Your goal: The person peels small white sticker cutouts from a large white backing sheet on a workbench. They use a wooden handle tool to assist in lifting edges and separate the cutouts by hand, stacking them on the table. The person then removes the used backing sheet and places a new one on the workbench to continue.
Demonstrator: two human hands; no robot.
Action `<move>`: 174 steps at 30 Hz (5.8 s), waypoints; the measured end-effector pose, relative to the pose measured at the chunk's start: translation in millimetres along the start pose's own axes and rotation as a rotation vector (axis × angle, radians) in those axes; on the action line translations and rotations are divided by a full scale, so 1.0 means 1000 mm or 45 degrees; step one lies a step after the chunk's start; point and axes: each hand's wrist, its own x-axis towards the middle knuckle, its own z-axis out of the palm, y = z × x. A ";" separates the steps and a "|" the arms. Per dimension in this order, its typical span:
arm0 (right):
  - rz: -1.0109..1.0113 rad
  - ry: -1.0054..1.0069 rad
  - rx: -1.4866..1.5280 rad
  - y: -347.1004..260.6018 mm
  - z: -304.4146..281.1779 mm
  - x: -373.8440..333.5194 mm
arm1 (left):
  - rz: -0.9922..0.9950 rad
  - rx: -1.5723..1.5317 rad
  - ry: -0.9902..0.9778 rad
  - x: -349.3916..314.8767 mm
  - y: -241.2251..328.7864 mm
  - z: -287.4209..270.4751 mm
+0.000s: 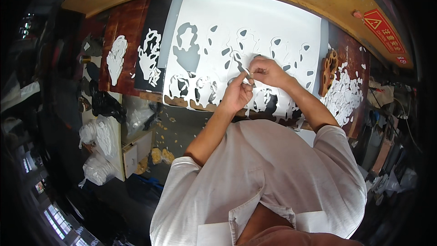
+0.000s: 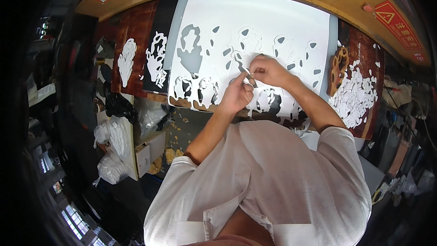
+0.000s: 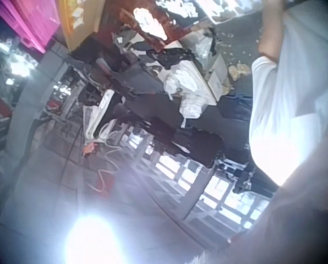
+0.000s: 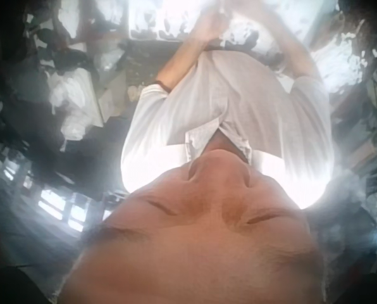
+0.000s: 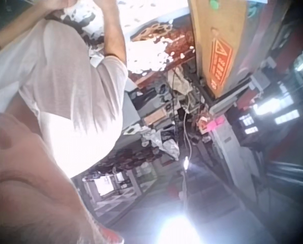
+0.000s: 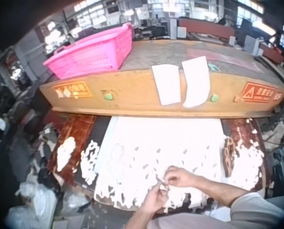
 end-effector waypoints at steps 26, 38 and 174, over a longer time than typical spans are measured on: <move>0.411 -0.408 -0.268 -0.060 -0.009 -0.015 | 0.497 1.574 0.539 -0.078 0.051 0.008; 0.154 0.043 -0.175 -0.016 0.081 0.109 | 0.415 0.248 0.522 -0.073 0.065 -0.028; 0.313 -0.102 -0.396 0.052 -0.128 -0.120 | 0.196 -0.262 -0.051 0.041 -0.197 0.096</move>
